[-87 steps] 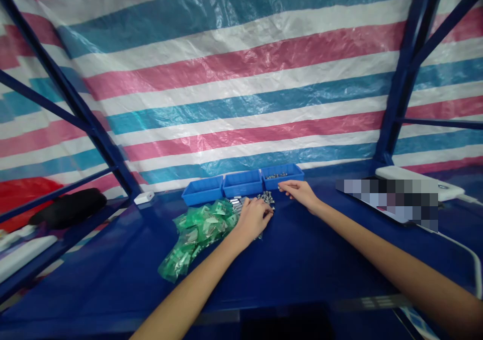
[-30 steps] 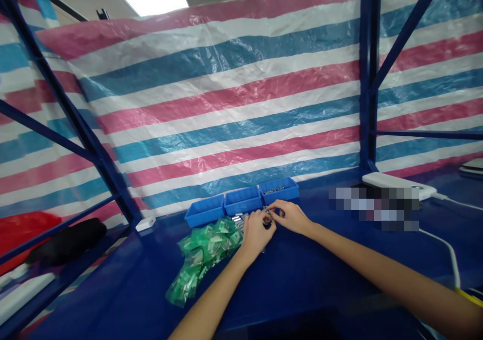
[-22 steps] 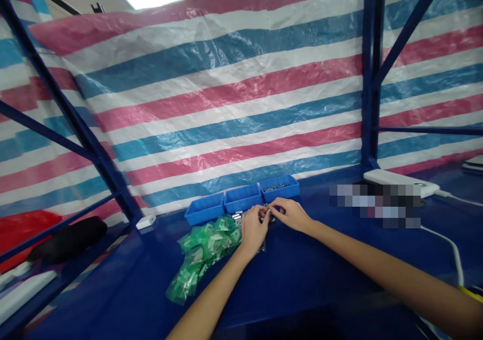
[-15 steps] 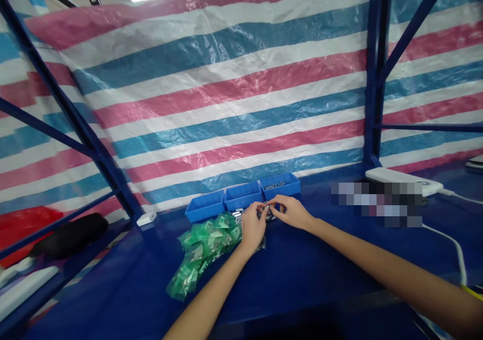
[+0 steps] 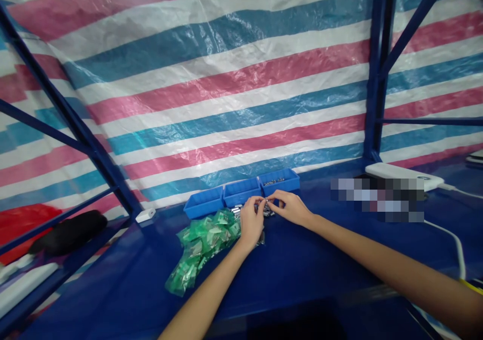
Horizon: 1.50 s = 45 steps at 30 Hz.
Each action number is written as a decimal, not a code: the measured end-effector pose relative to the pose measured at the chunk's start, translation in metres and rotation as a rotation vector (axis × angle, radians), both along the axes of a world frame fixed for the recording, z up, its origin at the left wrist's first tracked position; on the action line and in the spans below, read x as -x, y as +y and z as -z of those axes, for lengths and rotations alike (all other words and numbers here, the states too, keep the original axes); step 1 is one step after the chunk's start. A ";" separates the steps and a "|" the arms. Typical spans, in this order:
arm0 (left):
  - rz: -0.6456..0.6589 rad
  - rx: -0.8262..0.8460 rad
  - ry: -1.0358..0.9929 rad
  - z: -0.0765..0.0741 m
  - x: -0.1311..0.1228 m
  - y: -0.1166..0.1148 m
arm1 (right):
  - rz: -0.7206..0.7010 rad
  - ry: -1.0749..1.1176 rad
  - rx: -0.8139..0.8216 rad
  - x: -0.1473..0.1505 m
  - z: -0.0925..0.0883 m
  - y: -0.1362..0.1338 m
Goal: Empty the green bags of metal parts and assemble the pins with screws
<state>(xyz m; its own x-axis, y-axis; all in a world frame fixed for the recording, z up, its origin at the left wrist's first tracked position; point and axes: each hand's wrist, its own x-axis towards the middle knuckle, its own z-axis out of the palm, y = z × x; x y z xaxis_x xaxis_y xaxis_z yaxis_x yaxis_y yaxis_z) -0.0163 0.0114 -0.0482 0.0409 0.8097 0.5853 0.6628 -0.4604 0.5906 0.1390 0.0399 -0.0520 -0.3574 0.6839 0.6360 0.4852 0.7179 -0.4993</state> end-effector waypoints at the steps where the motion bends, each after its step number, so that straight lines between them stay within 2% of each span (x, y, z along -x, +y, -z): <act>1: 0.001 -0.004 -0.013 -0.001 -0.001 -0.001 | -0.001 0.000 0.002 0.000 0.000 0.000; 15: 0.074 -0.029 -0.106 -0.007 -0.005 -0.006 | -0.073 0.009 0.004 0.002 0.002 0.000; 26: 0.110 0.101 -0.289 -0.007 -0.006 -0.002 | -0.048 0.083 0.024 0.004 0.002 0.001; 31: 0.062 0.049 -0.122 -0.007 -0.004 -0.001 | -0.012 0.137 0.033 0.003 0.002 0.003; 38: 0.018 0.066 0.289 -0.002 -0.005 -0.005 | 0.101 0.264 0.036 -0.001 0.006 0.013; 45: -0.042 0.076 0.418 -0.007 -0.007 -0.007 | 0.119 0.330 0.123 -0.005 0.004 0.014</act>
<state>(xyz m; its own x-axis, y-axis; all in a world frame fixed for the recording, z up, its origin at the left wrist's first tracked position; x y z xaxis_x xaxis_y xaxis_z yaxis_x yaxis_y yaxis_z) -0.0098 0.0045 -0.0416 0.2285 0.8560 0.4637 0.8695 -0.3937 0.2983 0.1445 0.0543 -0.0563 -0.0599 0.7866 0.6145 0.3606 0.5911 -0.7215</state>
